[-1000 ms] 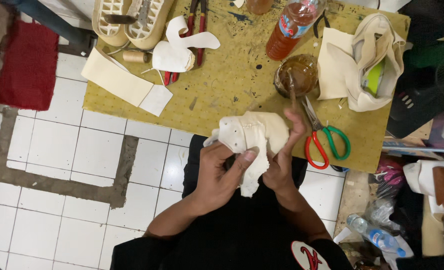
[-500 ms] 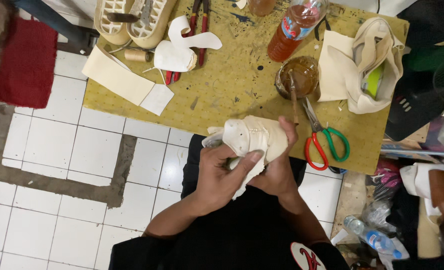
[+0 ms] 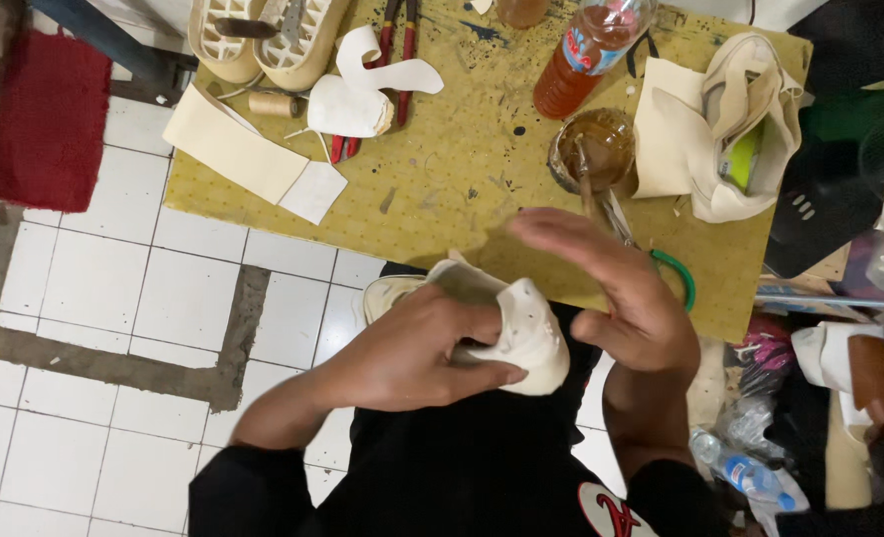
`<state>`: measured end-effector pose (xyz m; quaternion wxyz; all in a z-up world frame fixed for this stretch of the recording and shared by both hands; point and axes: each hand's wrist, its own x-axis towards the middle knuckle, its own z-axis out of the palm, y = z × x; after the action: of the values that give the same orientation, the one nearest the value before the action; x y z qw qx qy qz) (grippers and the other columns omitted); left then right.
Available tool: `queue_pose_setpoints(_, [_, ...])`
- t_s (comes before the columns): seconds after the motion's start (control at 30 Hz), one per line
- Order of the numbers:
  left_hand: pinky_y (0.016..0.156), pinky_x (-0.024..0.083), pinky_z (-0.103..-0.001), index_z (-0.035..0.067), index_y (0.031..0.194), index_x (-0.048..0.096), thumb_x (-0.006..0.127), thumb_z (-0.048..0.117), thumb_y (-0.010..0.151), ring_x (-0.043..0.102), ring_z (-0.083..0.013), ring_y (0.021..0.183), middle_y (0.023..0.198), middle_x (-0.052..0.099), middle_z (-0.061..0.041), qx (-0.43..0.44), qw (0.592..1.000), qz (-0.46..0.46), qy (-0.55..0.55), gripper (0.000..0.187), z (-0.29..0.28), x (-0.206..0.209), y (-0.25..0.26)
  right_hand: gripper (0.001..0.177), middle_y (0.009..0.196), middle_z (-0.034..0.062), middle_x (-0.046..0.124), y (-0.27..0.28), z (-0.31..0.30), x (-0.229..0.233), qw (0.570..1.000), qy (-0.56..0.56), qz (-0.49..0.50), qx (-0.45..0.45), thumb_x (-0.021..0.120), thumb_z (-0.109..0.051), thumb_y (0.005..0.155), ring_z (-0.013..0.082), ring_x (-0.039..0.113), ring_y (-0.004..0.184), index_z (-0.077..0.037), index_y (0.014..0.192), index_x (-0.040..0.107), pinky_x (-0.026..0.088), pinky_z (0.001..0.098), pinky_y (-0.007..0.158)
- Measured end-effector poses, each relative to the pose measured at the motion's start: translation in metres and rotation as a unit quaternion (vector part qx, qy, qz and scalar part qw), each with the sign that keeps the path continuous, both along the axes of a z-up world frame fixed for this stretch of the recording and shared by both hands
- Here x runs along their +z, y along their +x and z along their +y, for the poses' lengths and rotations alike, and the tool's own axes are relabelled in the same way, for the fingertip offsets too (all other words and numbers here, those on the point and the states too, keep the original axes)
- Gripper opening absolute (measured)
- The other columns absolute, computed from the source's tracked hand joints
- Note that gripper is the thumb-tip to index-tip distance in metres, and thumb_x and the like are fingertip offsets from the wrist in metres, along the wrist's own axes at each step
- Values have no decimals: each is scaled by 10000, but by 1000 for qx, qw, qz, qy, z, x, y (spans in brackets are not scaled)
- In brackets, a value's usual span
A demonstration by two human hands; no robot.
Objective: The person manipulates a white shoe, pressing and folding the fabric around the toe area. They then pick up a small piece of material, apply a brown paste to it using a brush, and place it inside the shoe.
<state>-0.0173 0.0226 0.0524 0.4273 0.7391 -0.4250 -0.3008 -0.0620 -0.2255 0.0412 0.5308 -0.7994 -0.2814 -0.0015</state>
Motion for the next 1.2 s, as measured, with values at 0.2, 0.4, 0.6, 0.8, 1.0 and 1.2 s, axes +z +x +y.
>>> queue_pose_setpoints(0.2, [667,413,-408,123,747,513,738,402,953,567,-326,682,657,528,-54,-64,994,-36,79,413,2,4,7,347,975,136,675,21,9,21,995,-24,-3,101,723,-300,890,280,693,910,-4,1070,703,548,373,836])
queue_pose_setpoints(0.4, [1097,171,-475,136,1177,667,696,256,908,664,-212,1029,1008,751,-19,41,986,-162,-25,296,15,-1,2,192,861,109,598,6,31,18,989,-36,-144,-26,735,-159,890,309,643,870,1,827,647,535,362,771])
queue_pose_setpoints(0.6, [1128,126,-540,170,1152,672,613,313,1027,606,-208,1069,1027,685,36,101,967,-227,-60,200,21,-22,-8,234,893,156,609,-4,36,-3,988,-58,-144,-15,784,-124,882,320,624,870,57,908,638,557,379,794])
queue_pose_setpoints(0.8, [1154,147,-518,135,1125,649,662,207,1008,603,-182,1021,963,658,86,151,966,-192,-82,138,19,-38,-14,61,859,165,604,-9,37,-25,972,-62,-226,-33,676,7,923,372,623,810,64,937,691,568,426,752])
queue_pose_setpoints(1.0, [1149,150,-505,153,1073,648,688,172,979,613,-179,1007,927,657,64,173,962,-183,-105,104,20,-44,-15,54,865,149,620,-17,49,-21,958,-78,-263,-82,762,47,870,336,634,844,60,867,709,552,404,698])
queue_pose_setpoints(1.2, [1148,161,-503,144,1110,683,677,173,990,604,-197,983,910,635,24,175,958,-191,-123,123,19,-43,-12,54,917,191,690,-11,50,-24,954,-75,-279,-76,722,48,893,347,705,838,65,861,683,555,398,669])
